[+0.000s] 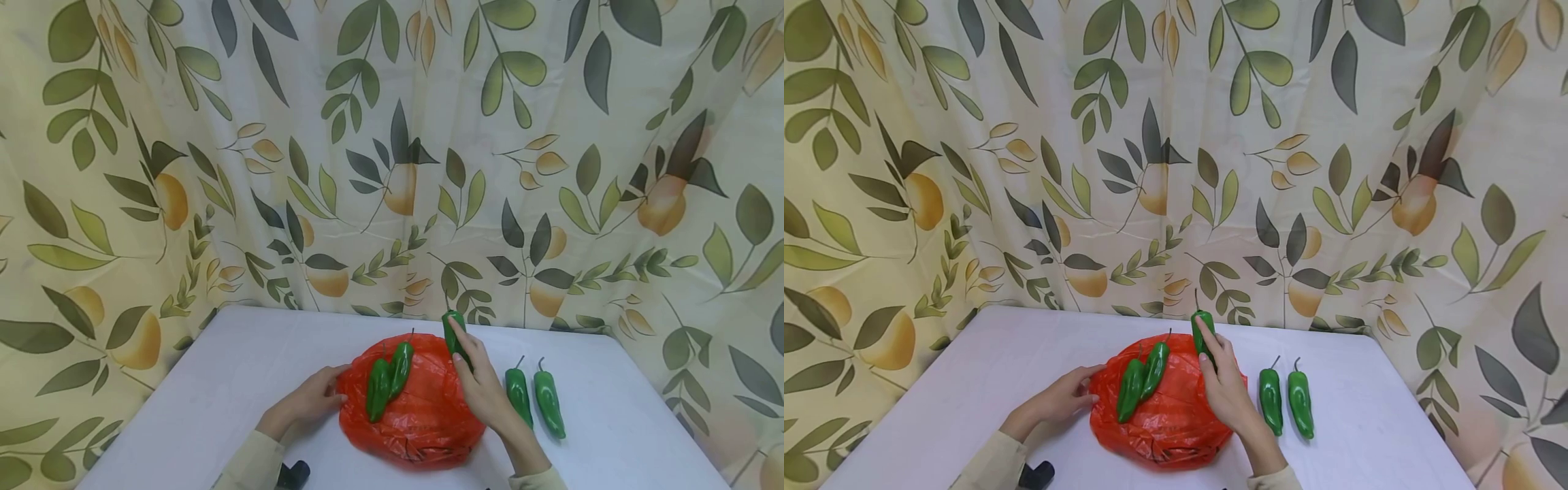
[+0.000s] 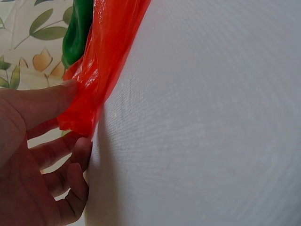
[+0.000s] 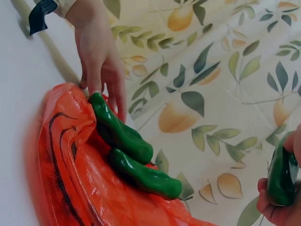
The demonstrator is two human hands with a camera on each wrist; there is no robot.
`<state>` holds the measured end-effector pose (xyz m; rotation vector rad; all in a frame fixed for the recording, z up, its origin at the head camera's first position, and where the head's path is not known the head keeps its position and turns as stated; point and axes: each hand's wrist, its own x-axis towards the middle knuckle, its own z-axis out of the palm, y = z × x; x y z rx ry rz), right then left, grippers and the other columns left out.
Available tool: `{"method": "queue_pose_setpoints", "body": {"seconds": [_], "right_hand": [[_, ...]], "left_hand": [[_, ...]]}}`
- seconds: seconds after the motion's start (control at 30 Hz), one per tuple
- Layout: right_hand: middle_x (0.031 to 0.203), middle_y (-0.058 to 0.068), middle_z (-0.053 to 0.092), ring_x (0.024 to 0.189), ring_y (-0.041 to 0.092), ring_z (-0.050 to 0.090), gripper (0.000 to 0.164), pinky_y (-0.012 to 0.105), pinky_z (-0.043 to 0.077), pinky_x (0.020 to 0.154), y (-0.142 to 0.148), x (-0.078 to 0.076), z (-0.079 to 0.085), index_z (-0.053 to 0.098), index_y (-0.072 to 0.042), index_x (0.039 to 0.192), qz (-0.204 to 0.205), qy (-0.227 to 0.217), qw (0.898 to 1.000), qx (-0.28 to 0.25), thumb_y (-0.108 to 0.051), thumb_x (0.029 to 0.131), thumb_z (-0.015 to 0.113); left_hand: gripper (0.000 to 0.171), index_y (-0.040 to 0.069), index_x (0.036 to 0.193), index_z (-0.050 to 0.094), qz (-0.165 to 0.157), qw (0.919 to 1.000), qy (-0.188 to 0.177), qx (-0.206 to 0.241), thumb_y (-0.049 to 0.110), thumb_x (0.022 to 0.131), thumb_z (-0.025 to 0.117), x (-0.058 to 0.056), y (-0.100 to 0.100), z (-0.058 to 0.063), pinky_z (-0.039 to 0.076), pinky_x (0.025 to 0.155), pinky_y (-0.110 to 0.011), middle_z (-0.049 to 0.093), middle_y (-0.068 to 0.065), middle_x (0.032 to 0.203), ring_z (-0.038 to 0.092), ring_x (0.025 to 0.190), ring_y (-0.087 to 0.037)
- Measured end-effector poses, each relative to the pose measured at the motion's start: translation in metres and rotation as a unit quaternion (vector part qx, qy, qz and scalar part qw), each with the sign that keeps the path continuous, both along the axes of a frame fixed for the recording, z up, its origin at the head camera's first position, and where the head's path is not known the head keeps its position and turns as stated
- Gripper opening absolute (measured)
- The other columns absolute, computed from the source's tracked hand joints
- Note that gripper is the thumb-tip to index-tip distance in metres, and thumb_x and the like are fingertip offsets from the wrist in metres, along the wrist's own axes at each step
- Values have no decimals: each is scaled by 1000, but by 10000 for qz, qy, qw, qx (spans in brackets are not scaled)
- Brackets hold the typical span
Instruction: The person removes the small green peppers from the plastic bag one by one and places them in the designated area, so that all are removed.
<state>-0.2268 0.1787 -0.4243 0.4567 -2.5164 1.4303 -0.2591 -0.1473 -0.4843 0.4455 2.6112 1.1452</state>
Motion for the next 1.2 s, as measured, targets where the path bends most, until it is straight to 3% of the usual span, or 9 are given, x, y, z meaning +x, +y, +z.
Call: {"method": "queue_pose_setpoints", "body": {"seconds": [0.3, 0.7, 0.87, 1.03, 1.2], "right_hand": [[155, 25, 30, 135, 54, 44, 64, 66, 49, 98, -3, 1, 11, 30, -29, 160, 92, -51, 9995, -314, 1, 105, 42], [150, 23, 38, 117, 53, 59, 65, 52, 62, 80, 13, 9, 17, 39, -29, 155, -74, -112, 9991, -401, 5, 101, 46], [148, 25, 40, 120, 55, 58, 66, 53, 61, 82, 21, 14, 16, 40, -25, 154, -157, -48, 9997, -182, 8, 98, 47], [147, 25, 44, 123, 47, 57, 66, 52, 60, 87, 30, 21, 16, 43, -24, 153, -285, 25, 9988, 390, 7, 96, 50], [147, 25, 44, 123, 46, 56, 64, 53, 60, 87, 41, 28, 17, 44, -24, 153, -330, 56, 9969, 706, 8, 98, 48]], "left_hand": [[64, 16, 151, 47, 62, 10000, -3, 36, 23, 93, 72, 2, -4, 1, 53, 96, -51, 58, -7, 127, 53, 110, -22], [63, 17, 152, 46, 54, 9999, -100, 27, 25, 94, 71, -4, -2, -3, 52, 95, -50, 58, -6, 128, 52, 111, -22], [64, 16, 152, 46, 92, 9999, -103, -66, 25, 94, 71, -3, 0, -1, 53, 91, -47, 58, -5, 124, 51, 108, -21], [64, 16, 152, 45, 49, 9999, -141, -47, 25, 94, 70, -3, 0, -2, 50, 84, -38, 57, -4, 118, 51, 104, -20], [63, 17, 152, 46, 53, 9998, -185, 2, 25, 94, 70, -2, -1, -1, 51, 88, -41, 58, -4, 121, 51, 106, -20]]}}
